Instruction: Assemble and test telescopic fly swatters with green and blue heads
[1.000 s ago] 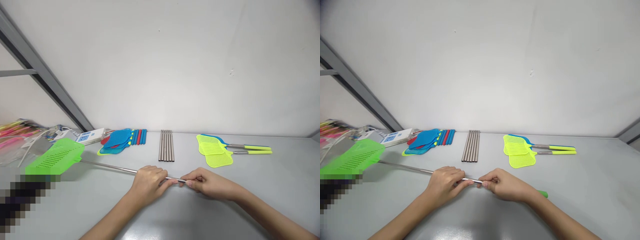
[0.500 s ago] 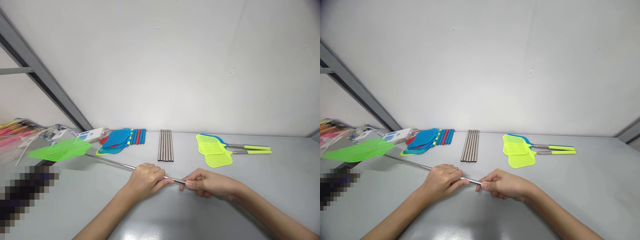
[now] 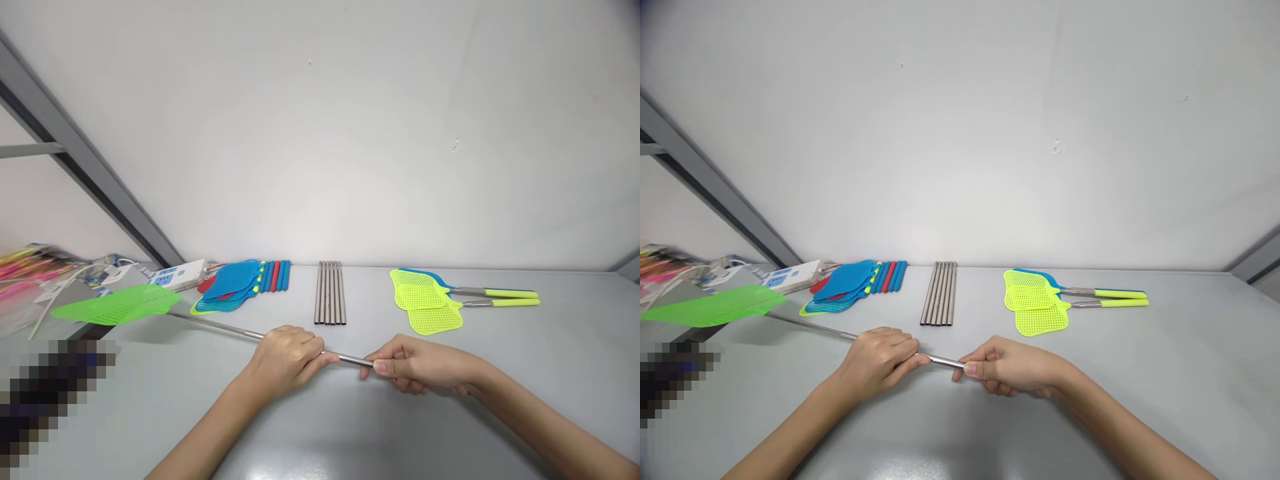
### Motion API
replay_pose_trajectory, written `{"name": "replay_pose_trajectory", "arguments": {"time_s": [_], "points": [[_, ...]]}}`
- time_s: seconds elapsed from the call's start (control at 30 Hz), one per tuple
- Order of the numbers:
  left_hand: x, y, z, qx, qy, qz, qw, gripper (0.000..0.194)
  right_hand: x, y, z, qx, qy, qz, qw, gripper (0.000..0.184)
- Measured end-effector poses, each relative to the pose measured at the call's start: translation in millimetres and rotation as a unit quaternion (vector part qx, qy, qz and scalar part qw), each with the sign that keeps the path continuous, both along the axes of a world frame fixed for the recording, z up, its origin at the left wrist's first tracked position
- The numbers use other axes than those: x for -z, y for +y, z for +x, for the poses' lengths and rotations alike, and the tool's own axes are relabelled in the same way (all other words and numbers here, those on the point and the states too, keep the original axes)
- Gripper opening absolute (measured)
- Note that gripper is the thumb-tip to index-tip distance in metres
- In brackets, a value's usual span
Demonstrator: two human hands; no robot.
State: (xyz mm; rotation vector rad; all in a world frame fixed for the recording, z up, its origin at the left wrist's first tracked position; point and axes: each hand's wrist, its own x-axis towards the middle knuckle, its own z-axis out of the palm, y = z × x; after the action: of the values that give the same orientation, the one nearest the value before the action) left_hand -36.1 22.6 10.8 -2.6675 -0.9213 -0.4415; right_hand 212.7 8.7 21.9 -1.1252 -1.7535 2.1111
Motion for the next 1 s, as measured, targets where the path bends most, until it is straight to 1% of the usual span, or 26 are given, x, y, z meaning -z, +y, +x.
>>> {"name": "replay_pose_trajectory", "arguments": {"time_s": [0.17, 0.37, 0.77, 1.0], "points": [[-3.6, 2.5, -1.8, 0.008, 0.004, 0.003, 1.000, 0.041, -2.6, 0.8, 1.1, -0.009, 0.002, 0.003, 1.000, 0.044], [-4.0, 4.1, -4.8, 0.021, -0.025, 0.023, 0.999, 0.043, -2.9, 1.0, 4.3, -0.017, -0.010, 0.017, 1.000, 0.045], [-0.1, 6.2, -5.4, 0.009, -0.030, 0.020, 0.999, 0.043, 1.2, 4.8, 7.9, -0.024, -0.012, 0.022, 0.999, 0.044], [3.8, 7.1, -5.8, -0.018, -0.038, -0.003, 0.999, 0.042, -0.9, 8.6, 7.6, -0.030, -0.002, 0.020, 0.999, 0.038]]}}
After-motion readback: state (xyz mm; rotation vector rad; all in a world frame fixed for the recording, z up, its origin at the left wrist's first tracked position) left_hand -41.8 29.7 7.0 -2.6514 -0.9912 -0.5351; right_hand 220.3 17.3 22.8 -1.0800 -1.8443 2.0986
